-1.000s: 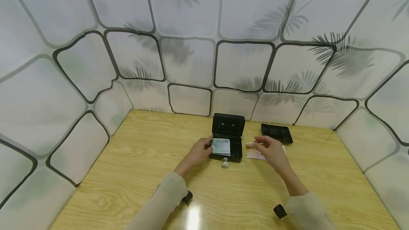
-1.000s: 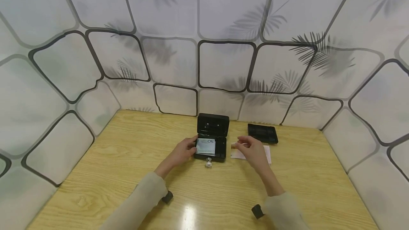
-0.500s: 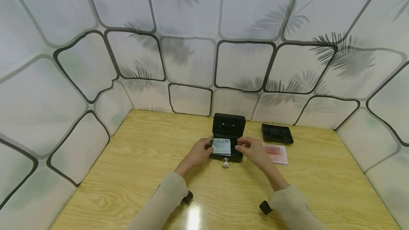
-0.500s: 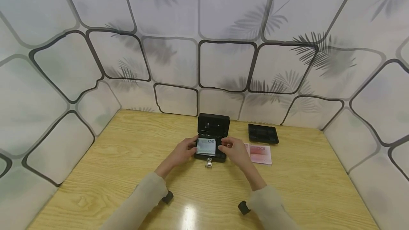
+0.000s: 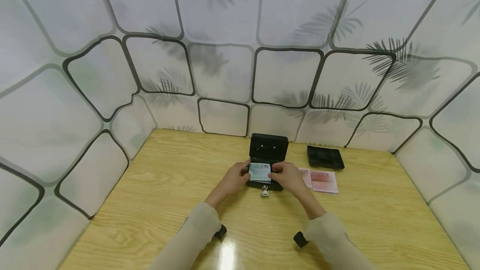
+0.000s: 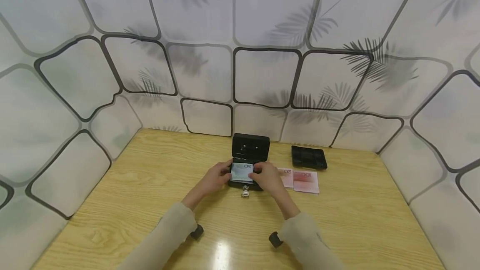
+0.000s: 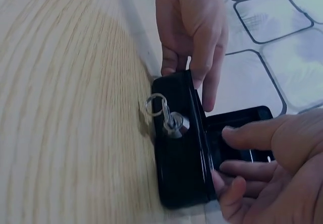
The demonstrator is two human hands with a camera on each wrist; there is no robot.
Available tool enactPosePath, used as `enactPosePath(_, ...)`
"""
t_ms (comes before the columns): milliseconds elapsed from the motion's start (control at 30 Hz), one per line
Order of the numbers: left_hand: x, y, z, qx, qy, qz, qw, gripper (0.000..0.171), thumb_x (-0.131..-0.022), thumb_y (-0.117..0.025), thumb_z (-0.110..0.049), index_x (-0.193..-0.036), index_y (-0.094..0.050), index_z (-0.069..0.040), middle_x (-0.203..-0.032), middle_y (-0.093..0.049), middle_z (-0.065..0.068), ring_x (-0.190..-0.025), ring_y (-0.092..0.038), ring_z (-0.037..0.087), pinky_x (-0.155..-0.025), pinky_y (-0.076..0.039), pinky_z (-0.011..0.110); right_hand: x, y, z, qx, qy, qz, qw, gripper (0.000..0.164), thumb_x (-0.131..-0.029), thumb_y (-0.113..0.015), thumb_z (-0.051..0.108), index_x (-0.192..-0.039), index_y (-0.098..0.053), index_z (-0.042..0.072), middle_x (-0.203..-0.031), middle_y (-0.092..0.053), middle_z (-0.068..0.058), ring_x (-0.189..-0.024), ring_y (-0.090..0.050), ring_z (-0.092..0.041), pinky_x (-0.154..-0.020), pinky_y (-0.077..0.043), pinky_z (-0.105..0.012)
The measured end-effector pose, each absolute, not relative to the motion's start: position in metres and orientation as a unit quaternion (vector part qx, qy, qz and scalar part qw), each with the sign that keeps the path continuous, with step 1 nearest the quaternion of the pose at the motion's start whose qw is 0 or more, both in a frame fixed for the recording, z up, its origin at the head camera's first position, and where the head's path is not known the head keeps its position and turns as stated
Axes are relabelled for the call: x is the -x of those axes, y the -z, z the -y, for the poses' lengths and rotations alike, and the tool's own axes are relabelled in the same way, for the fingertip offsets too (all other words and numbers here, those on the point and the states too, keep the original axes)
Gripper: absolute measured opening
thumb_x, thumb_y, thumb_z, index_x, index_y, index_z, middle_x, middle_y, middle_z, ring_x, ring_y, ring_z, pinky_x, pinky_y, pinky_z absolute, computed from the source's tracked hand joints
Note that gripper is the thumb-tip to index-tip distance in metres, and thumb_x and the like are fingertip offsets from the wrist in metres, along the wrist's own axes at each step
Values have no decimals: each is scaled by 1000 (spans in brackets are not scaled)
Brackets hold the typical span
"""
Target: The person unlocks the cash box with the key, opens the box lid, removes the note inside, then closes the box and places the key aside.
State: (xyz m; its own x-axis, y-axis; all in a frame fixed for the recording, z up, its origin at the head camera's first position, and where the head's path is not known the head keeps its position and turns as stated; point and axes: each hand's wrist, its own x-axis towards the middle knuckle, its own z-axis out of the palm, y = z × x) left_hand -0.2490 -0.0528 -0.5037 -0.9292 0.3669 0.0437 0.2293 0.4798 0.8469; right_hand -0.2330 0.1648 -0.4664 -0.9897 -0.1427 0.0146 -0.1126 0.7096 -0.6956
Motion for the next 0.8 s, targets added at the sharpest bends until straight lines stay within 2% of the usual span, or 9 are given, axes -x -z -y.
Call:
enactPosePath(100, 249, 503, 53, -176, -479, -857, 69, 55, -103, -57, -2, -155, -41, 3, -146, -50, 28, -128, -54, 34, -105, -45, 48, 234, 465, -160, 69, 358, -931, 24, 35, -92, -76, 13, -119, -71, -8, -112, -73, -21, -105, -69, -36, -89, -55, -51)
enactPosePath(300, 248, 503, 53, -179, -479, -856, 68, 55, -102, -57, -2, -154, -41, 5, -146, -50, 29, -129, -54, 35, -106, -45, 48, 236, 461, -152, 72, 338, -938, 30, 18, -90, -77, 11, -99, -74, -4, -98, -72, -16, -87, -65, -29, -79, -54, -49)
enactPosePath(500, 248, 503, 52, -181, -480, -856, 61, 54, -102, -57, -2, -154, -41, 6, -145, -51, 29, -131, -54, 36, -108, -43, 48, 234, 457, -150, 62, 317, -946, 38, 31, -92, -76, 14, -116, -74, -6, -111, -73, -20, -105, -67, -39, -93, -50, -61)
enactPosePath(800, 249, 502, 53, -179, -475, -859, 66, 55, -102, -57, -2, -154, -42, 6, -145, -50, 29, -132, -52, 37, -109, -43, 50, 234, 460, -148, 52, 336, -940, 32, 32, -90, -78, 13, -115, -74, -7, -107, -74, -19, -102, -69, -36, -87, -56, -52)
